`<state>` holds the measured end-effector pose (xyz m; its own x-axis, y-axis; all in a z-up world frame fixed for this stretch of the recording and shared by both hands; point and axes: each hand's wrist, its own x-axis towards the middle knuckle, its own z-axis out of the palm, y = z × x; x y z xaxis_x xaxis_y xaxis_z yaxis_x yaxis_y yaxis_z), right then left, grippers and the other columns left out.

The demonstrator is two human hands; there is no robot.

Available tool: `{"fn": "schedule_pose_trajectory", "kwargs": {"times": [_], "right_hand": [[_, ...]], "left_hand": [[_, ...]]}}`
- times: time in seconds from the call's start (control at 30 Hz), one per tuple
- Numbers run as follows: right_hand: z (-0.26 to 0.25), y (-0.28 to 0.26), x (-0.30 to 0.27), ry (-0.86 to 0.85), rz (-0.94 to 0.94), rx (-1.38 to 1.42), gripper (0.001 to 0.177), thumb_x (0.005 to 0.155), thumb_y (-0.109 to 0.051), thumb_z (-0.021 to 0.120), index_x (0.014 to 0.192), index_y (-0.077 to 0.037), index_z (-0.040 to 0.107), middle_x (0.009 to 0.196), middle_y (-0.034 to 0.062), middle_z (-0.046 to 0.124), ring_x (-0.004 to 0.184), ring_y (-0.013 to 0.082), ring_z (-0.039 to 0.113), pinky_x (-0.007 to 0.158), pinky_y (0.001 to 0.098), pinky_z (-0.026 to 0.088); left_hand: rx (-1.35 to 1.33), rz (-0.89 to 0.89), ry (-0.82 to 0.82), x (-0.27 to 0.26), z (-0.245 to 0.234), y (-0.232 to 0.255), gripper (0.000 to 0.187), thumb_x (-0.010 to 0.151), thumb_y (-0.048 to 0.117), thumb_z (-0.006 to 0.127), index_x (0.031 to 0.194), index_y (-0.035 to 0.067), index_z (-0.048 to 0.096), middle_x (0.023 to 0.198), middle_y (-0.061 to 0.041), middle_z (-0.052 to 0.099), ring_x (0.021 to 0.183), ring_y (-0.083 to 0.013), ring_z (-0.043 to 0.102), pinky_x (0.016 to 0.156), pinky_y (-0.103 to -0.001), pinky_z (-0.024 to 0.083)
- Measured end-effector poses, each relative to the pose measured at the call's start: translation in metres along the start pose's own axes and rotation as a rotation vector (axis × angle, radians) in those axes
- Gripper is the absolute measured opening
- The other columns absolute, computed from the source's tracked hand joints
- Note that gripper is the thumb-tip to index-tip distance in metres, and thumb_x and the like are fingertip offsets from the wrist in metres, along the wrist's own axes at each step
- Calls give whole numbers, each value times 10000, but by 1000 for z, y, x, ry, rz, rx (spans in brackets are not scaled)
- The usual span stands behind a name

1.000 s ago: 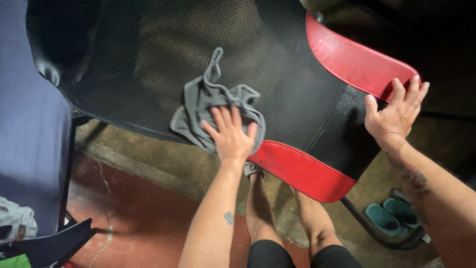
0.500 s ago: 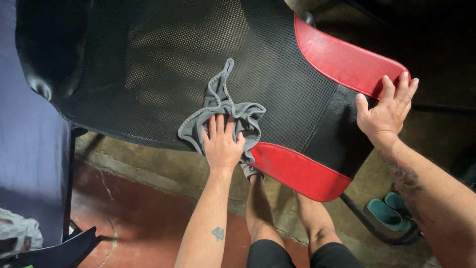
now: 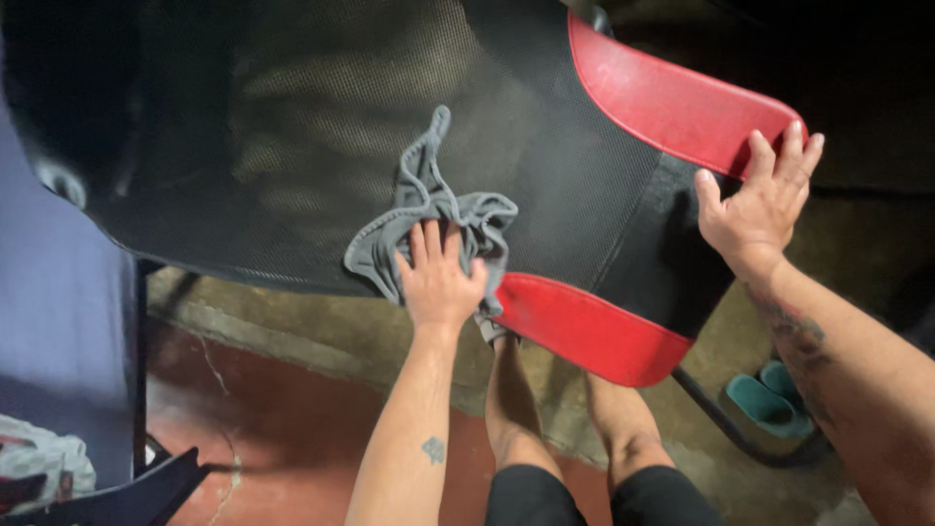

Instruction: The person sprays a cleaning solution onto a black and red office chair and wipes the surface with a gray cloth. The person scrubs the foam residue on the seat and backrest, moving the cloth across the mesh and plastic sections to clean the chair.

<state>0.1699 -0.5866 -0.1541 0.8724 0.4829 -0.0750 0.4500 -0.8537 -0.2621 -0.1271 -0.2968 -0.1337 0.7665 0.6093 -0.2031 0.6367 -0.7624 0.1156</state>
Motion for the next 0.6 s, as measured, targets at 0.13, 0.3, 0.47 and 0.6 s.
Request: {"fn": "schedule_pose_trajectory", "kwargs": {"times": [0.13,0.3,0.47,0.6], "right_hand": [[0,2,3,5,-8,7,692,1005,-409,740,1498,-10,463,1731,265,185,1598,508,68,1314,623,220],[6,9,1,14,-5,-29,700,992,-417,746,1500,-21,471,1739,261,191,1599,503,76,1311,622,217],[10,13,0,3,-1,-46,699,1003,-436,749,1494,-26,469,1750,259,188,1611,491,61,1315,605,215],[8,8,1,-4,16,-60,712,992,-440,752,1494,-25,465,1756,257,183,1612,491,52,1312,605,214]], "left_hand": [[126,1,-95,11,-24,-43,631,922,550,599,1375,111,610,1500,-63,497,1391,-273,435,1032,-571,430],[389,-59,128,38,-96,-111,780,907,660,572,1421,75,617,1551,-156,452,1469,-367,335,1080,-694,301],[191,-122,155,76,-163,-193,1029,948,780,510,1548,-55,482,1604,-325,354,1528,-479,193,1157,-757,82],[204,-100,206,92,-166,-205,1068,931,799,513,1558,-62,434,1592,-370,366,1515,-509,171,1139,-762,71]]}}
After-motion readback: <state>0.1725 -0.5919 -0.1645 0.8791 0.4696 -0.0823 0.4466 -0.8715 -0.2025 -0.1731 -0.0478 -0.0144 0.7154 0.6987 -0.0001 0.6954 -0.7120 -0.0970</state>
